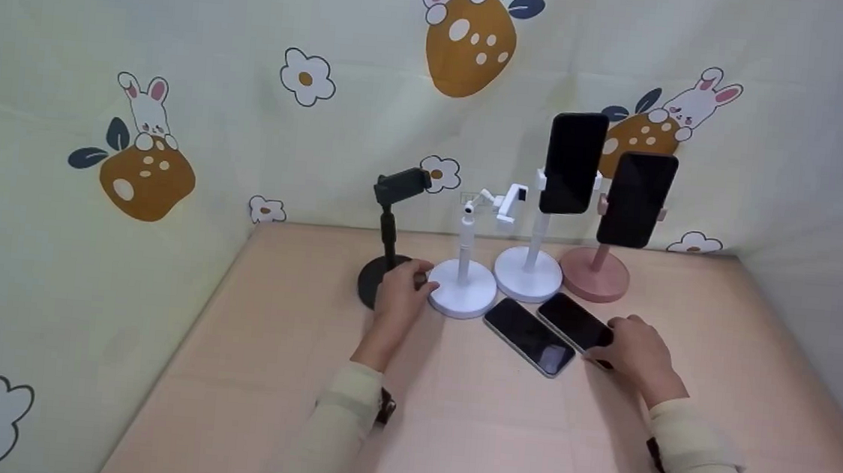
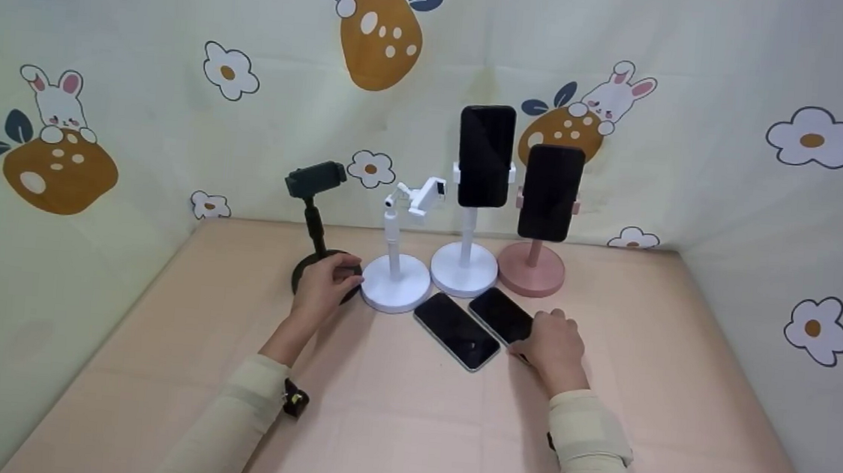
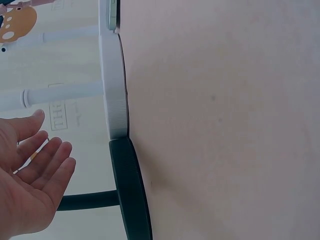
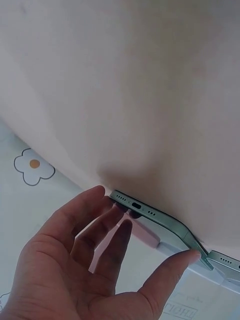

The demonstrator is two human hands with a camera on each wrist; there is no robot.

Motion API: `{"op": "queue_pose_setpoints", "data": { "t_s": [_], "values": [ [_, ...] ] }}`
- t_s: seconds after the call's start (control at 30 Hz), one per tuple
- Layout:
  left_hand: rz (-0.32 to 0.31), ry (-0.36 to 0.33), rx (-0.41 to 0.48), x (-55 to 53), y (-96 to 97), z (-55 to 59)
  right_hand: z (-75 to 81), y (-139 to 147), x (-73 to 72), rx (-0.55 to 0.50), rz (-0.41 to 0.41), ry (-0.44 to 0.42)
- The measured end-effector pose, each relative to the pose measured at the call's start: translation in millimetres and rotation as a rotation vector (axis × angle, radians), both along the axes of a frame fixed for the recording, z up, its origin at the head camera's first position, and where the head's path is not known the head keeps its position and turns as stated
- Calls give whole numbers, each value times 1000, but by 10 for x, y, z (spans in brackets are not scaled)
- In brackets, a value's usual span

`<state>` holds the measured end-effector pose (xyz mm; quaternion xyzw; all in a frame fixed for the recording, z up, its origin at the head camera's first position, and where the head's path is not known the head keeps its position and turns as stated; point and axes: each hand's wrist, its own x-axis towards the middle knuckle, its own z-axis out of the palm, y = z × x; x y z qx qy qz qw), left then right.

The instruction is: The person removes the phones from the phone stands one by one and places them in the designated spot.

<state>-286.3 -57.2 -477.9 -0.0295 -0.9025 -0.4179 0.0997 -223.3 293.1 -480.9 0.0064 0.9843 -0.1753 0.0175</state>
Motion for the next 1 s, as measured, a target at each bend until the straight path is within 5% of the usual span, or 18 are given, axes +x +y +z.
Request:
{"op": "queue_pose_setpoints", "data": {
  "t_s": [0.6,1.0],
  "values": [
    [-7,2,11,13,-10,-18,38,-67,-77,-37,-20,15],
    [-13,4,-3,66,-1,-23,96,-229,-151,-78,-29,190]
  ]
}}
